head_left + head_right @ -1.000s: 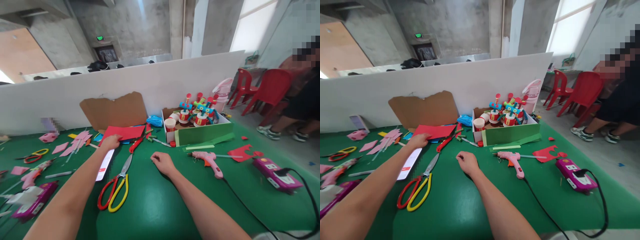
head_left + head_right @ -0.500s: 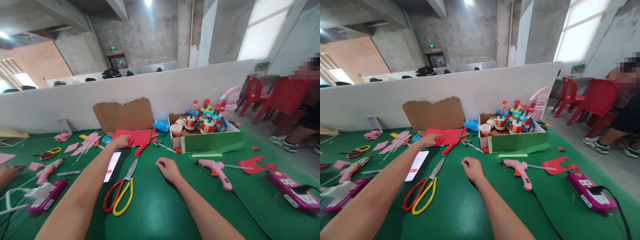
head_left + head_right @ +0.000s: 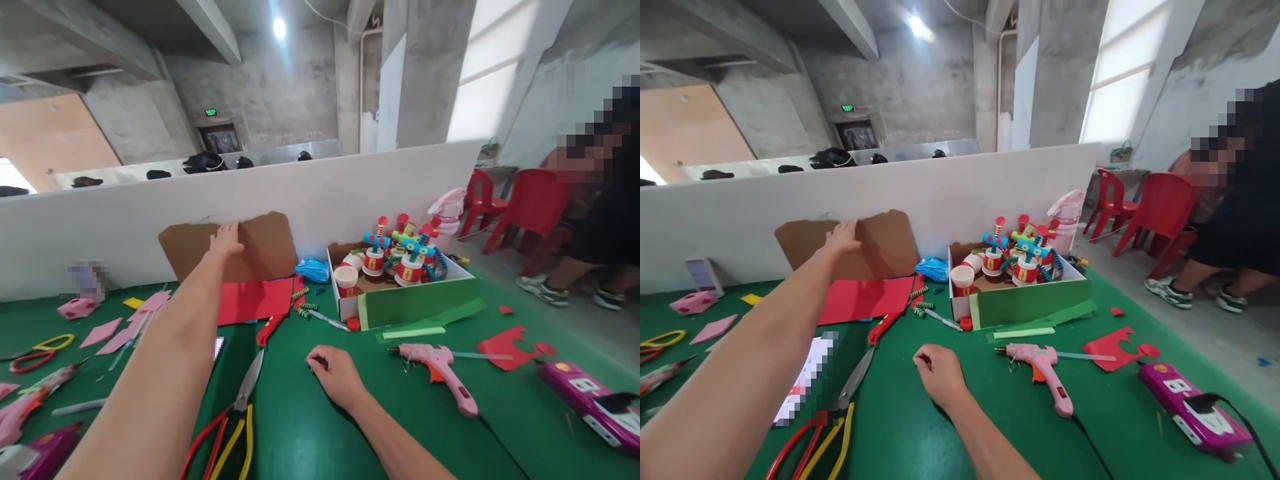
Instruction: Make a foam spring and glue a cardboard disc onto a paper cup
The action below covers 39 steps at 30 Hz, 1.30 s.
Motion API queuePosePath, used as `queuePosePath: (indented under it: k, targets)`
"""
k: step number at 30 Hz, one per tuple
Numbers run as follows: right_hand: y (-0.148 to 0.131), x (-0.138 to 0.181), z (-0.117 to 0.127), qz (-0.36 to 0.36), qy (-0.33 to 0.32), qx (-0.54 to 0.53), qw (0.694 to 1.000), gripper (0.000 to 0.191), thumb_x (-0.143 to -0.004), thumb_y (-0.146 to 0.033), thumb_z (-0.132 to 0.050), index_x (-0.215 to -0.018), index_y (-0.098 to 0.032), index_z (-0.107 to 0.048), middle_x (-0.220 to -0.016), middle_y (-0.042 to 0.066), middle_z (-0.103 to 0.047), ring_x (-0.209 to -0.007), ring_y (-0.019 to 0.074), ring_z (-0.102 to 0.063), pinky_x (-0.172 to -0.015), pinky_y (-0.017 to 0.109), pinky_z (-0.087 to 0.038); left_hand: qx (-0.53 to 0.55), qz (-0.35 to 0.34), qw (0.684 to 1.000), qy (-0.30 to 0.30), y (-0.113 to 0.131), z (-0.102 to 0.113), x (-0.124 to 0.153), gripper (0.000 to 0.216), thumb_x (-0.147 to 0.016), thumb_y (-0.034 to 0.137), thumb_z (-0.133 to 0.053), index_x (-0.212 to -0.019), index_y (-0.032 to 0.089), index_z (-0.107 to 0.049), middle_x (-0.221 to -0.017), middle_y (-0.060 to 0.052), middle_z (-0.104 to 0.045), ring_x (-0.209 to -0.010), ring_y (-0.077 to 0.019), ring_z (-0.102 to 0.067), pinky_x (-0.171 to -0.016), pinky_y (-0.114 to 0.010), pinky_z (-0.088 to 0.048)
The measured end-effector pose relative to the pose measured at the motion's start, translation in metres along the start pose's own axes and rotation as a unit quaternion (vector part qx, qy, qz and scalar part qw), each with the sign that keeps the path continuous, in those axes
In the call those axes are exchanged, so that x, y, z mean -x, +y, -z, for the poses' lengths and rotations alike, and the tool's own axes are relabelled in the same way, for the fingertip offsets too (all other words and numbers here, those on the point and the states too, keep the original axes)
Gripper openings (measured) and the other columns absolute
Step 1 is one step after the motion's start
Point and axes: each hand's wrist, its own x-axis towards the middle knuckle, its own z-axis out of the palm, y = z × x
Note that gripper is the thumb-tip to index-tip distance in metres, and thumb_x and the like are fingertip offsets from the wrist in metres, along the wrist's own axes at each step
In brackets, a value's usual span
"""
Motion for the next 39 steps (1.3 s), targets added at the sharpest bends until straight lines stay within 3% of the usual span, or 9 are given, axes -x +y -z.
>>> queuePosePath:
  k: [9, 17, 20, 23, 26, 30, 33, 36, 39]
  targets:
    - [0.001, -0.001, 0.0, 0.011, 0.002, 0.001, 1.0, 0.017, -0.082, -0.019, -0.054, -0.075, -0.021, -0.069, -0.068, 0.0, -0.067, -0.063, 0.0137, -0.057, -0.06, 0.022, -0.038, -0.058, 0.002, 0.998, -0.008, -0.011, 0.018, 0.011, 0.034, -0.078, 0.026, -0.057, -0.11, 0.018, -0.065, -0.112, -0.015, -0.065, -0.116, -0.0363, -0.05, -0.102, -0.057, -0.027]
    - [0.001, -0.001, 0.002, 0.027, -0.005, -0.004, 1.0, 0.017, -0.081, -0.019, -0.052, -0.072, -0.02, -0.067, -0.067, 0.0, -0.067, -0.064, 0.0143, -0.058, -0.062, 0.023, -0.04, -0.087, 0.048, 0.992, 0.077, -0.037, 0.089, 0.036, 0.03, -0.088, 0.024, -0.043, -0.111, 0.018, -0.063, -0.101, -0.01, -0.068, -0.106, -0.0287, -0.053, -0.098, -0.056, -0.03]
    - [0.004, -0.002, 0.001, 0.014, 0.002, -0.035, 0.999, 0.016, -0.082, -0.023, -0.052, -0.086, -0.02, -0.068, -0.072, 0.0, -0.066, -0.061, 0.0132, -0.057, -0.062, 0.024, -0.044, -0.079, 0.043, 0.992, 0.089, -0.039, 0.121, 0.046, 0.03, -0.09, 0.027, -0.043, -0.111, 0.017, -0.061, -0.102, -0.008, -0.067, -0.107, -0.0274, -0.052, -0.1, -0.056, -0.027]
    - [0.006, -0.004, 0.001, -0.005, 0.075, -0.091, 0.993, 0.044, -0.08, -0.031, -0.058, -0.122, -0.021, -0.055, -0.098, 0.005, -0.066, -0.061, 0.0121, -0.058, -0.063, 0.027, -0.05, -0.076, -0.026, 0.995, 0.051, -0.038, 0.149, 0.059, 0.028, -0.089, 0.027, -0.048, -0.111, 0.017, -0.062, -0.103, -0.006, -0.066, -0.108, -0.0277, -0.052, -0.1, -0.05, -0.028]
    - [0.005, -0.005, 0.003, 0.024, 0.179, -0.134, 0.975, 0.082, -0.071, -0.04, -0.07, -0.142, -0.021, -0.033, -0.132, 0.015, -0.051, -0.093, 0.0203, -0.063, -0.081, 0.036, -0.053, -0.08, -0.091, 0.993, 0.001, -0.027, 0.167, 0.078, 0.026, -0.082, 0.026, -0.058, -0.107, 0.022, -0.065, -0.097, -0.002, -0.067, -0.104, -0.0248, -0.056, -0.098, -0.039, -0.033]
    - [-0.005, 0.0, 0.002, 0.121, 0.103, -0.181, 0.971, 0.109, -0.057, -0.046, -0.081, -0.147, -0.022, -0.025, -0.148, 0.016, -0.037, -0.129, 0.0291, -0.046, -0.104, 0.045, -0.042, -0.119, -0.2, 0.97, -0.074, 0.013, 0.172, 0.114, 0.031, -0.079, 0.023, -0.059, -0.11, 0.027, -0.064, -0.098, -0.001, -0.067, -0.105, -0.0259, -0.057, -0.097, -0.04, -0.032]
    - [-0.01, 0.005, -0.003, 0.11, 0.037, -0.213, 0.97, 0.089, -0.056, -0.049, -0.08, -0.134, -0.018, -0.049, -0.134, 0.015, -0.056, -0.12, 0.031, -0.056, -0.1, 0.046, -0.046, -0.108, -0.296, 0.945, -0.088, 0.054, 0.164, 0.139, 0.026, -0.079, 0.021, -0.057, -0.102, 0.025, -0.065, -0.096, -0.002, -0.068, -0.105, -0.0258, -0.056, -0.095, -0.04, -0.033]
    - [-0.01, 0.006, -0.006, 0.043, 0.073, -0.258, 0.963, 0.052, -0.07, -0.054, -0.068, -0.105, -0.015, -0.07, -0.106, 0.013, -0.072, -0.103, 0.0312, -0.066, -0.094, 0.045, -0.051, -0.014, -0.385, 0.921, -0.06, 0.074, 0.154, 0.145, 0.02, -0.082, 0.025, -0.054, -0.098, 0.025, -0.065, -0.093, -0.002, -0.068, -0.1, -0.0226, -0.056, -0.092, -0.038, -0.036]
    - [-0.006, 0.003, -0.006, 0.006, 0.161, -0.294, 0.942, 0.051, -0.072, -0.058, -0.062, -0.095, -0.013, -0.073, -0.098, 0.015, -0.074, -0.101, 0.033, -0.067, -0.091, 0.044, -0.054, 0.168, -0.338, 0.921, 0.094, 0.052, 0.143, 0.126, 0.029, -0.085, 0.033, -0.052, -0.111, 0.022, -0.059, -0.108, -0.003, -0.064, -0.103, -0.0193, -0.054, -0.091, -0.035, -0.039]
